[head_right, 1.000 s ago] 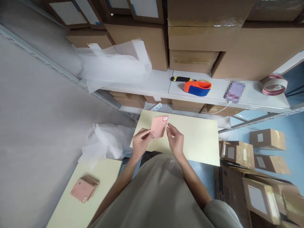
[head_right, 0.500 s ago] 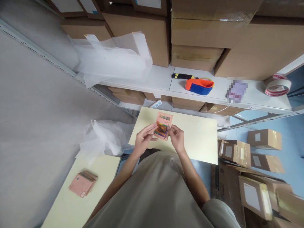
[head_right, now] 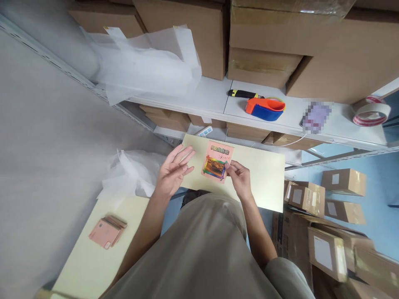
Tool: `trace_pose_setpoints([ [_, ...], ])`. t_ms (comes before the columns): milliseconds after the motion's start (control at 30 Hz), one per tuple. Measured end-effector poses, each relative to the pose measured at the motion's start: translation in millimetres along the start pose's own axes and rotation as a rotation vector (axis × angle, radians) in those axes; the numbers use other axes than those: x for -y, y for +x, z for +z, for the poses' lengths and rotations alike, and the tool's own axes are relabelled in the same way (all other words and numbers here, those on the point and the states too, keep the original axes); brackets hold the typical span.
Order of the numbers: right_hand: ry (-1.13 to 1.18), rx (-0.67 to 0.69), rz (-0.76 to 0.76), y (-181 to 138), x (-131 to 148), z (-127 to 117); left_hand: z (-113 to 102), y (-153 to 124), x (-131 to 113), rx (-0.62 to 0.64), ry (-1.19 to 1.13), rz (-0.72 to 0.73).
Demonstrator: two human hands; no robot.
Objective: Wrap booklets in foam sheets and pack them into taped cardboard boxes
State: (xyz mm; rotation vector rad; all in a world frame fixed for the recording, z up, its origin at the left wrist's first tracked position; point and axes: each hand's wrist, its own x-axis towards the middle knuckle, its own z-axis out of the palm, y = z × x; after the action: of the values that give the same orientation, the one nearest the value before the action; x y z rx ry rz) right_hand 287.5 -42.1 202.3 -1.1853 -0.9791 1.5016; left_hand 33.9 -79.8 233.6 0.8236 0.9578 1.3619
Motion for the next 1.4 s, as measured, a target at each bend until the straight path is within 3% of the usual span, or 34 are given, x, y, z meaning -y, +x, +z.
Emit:
trace_pose_setpoints([
  [400,-0.019,0.047,-0.029,0.2,7.1,-0.9,3.6,-1.2,-16.2,0.090,-0.031,0.007],
  [900,0.000,0.065,-0.008,-3.8,11.3,-3.6,8.3,1.4,-9.6,0.109,0.002,-0.004],
  [1100,-0.006,0.121,-0.026,-3.8,10.0,-3.5,8.3,12.8,12.5,-0.044,0.233,-0.006],
  [1233,-0.026,0.209,-0.058,-2.4,9.8,-2.9,8.7,13.8,16.4,-0.003,0.397,-0.085],
  [1400,-0.124,0.230,-0.137,1.4,8.3,-3.0,12.1,10.3,9.2,-0.036,0.549,0.017],
])
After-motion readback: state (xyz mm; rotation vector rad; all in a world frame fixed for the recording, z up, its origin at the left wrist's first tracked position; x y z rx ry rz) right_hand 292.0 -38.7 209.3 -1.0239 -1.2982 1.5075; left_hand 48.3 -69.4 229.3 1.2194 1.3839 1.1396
